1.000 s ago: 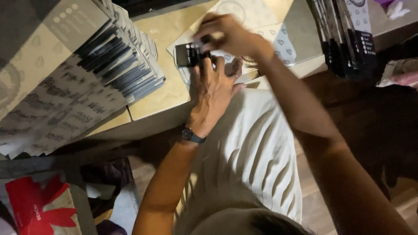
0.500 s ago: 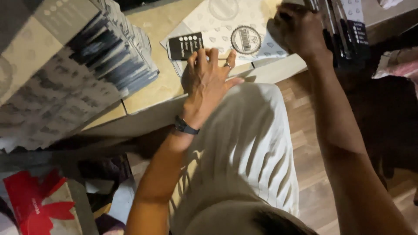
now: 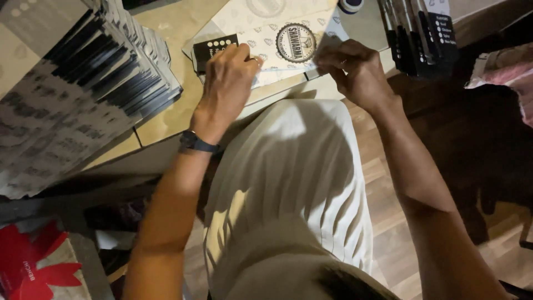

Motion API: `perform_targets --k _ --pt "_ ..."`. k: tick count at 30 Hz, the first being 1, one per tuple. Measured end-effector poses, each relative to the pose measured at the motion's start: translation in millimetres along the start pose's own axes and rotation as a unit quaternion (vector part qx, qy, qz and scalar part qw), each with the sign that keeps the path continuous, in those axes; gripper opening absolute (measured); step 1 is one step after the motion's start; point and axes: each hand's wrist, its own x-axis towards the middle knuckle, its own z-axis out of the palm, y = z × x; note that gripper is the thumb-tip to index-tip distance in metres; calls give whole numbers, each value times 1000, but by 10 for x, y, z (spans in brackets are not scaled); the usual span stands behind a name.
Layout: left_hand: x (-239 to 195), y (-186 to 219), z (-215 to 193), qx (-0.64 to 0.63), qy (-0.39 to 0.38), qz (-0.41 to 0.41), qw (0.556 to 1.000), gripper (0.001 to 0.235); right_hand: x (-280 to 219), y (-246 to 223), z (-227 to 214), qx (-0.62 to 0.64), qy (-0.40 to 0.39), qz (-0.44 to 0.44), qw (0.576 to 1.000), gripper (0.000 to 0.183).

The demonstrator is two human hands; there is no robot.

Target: Folding paper food packaging and sealing it with tape from a dispenser.

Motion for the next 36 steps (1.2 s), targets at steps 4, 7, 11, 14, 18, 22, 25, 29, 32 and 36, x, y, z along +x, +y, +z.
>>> perform_targets --k 4,7,11,14,18,22,25,29,32,36 --pt "22 -41 -32 10 10 33 999 14 24 -34 -9 -19 15 -16 1000 23" --pt "16 4 -44 22 18 40 999 12 -11 -28 15 -37 20 -14 999 24" --pt "20 33 -22 61 -40 37 997 22 23 -59 25 -36 27 -13 999 23" --pt "34 47 -30 88 -68 51 992 20 -2 -66 60 -66 28 -14 997 22" --pt "65 46 -9 80 -67 57 993 19 -26 -83 85 -88 28 -2 996 29" --pt "81 60 1 89 -90 51 991 19 110 -92 -45 -63 4 12 998 22" --pt "78 95 -6 82 -80 55 992 22 287 64 -201 170 -48 227 958 32" --pt "74 155 7 131 -102 51 985 16 369 859 24 -195 42 85 976 14" --pt "49 262 -86 176 -101 34 979 25 311 1313 190 -271 40 97 957 15" --pt "-22 383 -11 125 -114 -22 985 76 444 1130 60 -97 15 141 985 17"
